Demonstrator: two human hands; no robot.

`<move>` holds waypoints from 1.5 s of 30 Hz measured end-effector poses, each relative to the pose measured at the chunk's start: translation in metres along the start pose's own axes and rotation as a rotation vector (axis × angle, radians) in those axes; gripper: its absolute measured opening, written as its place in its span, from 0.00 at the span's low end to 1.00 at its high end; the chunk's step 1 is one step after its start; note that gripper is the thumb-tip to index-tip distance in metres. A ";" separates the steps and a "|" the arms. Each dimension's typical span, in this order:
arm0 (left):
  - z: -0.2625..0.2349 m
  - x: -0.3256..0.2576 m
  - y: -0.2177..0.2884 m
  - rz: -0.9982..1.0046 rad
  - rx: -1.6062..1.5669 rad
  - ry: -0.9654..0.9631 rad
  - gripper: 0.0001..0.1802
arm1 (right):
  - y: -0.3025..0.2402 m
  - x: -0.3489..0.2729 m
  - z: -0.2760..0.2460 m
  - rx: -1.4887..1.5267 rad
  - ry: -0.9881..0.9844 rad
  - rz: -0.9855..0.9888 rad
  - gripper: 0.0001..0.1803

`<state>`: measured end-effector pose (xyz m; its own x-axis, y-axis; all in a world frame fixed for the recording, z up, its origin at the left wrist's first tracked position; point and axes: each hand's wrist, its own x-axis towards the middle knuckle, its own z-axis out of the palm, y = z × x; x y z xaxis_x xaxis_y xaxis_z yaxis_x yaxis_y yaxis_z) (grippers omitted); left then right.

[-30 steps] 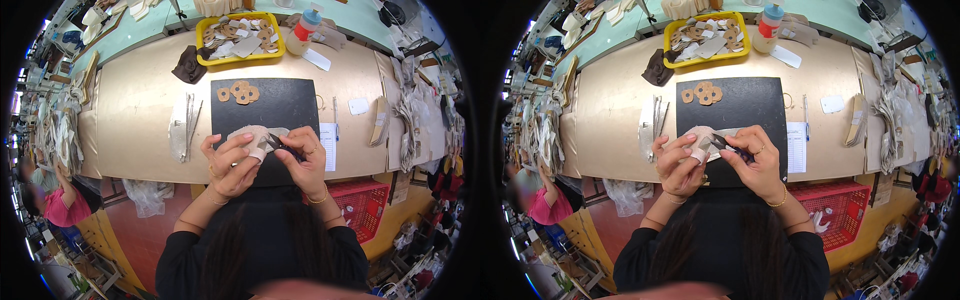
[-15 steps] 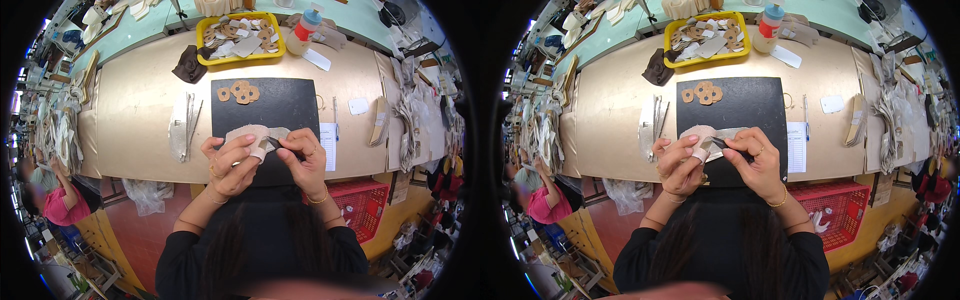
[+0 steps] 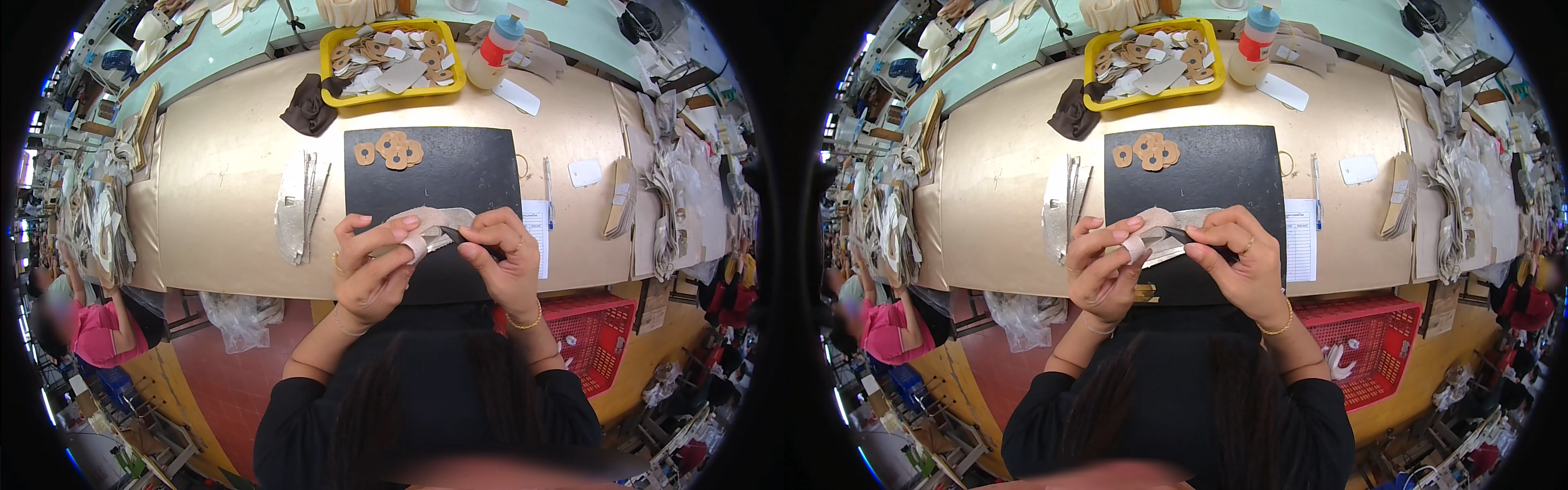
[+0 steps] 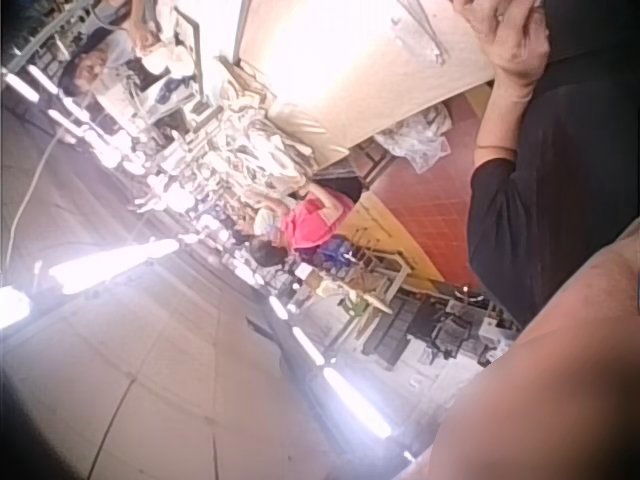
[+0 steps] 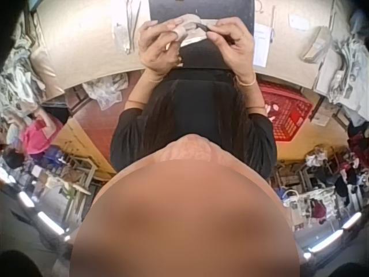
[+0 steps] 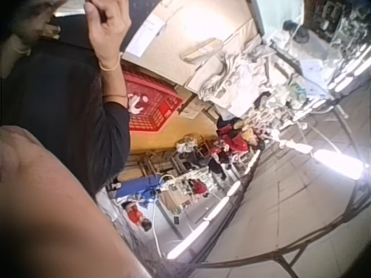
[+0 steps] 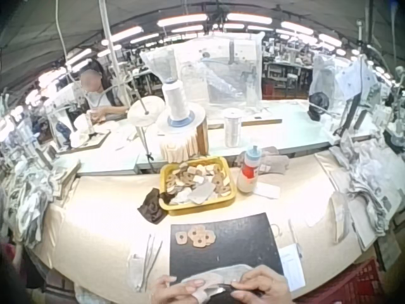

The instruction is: The person cuts small fabric pieces using scissors and then applies glue to circular cardboard pieces. The person places the glued pieces on a black work mat.

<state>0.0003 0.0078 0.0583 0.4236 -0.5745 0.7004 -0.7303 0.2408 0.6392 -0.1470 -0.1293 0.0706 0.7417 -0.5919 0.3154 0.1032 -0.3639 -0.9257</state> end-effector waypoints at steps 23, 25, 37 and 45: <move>-0.009 0.008 0.000 -0.367 -0.492 -0.130 0.10 | -0.009 0.010 -0.015 0.017 -0.097 0.026 0.12; -0.010 0.009 0.001 -0.357 -0.480 -0.155 0.11 | -0.007 0.011 -0.016 0.004 -0.113 -0.006 0.12; -0.072 -0.006 -0.067 -0.658 -0.142 0.139 0.14 | 0.005 0.004 -0.014 0.134 -0.027 0.155 0.13; -0.107 -0.042 -0.118 -0.827 0.846 -0.286 0.18 | 0.006 0.001 -0.013 0.187 -0.007 0.200 0.11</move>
<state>0.1258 0.0870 -0.0122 0.8713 -0.4906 0.0160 -0.4599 -0.8045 0.3759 -0.1541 -0.1411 0.0675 0.7641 -0.6336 0.1211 0.0741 -0.1003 -0.9922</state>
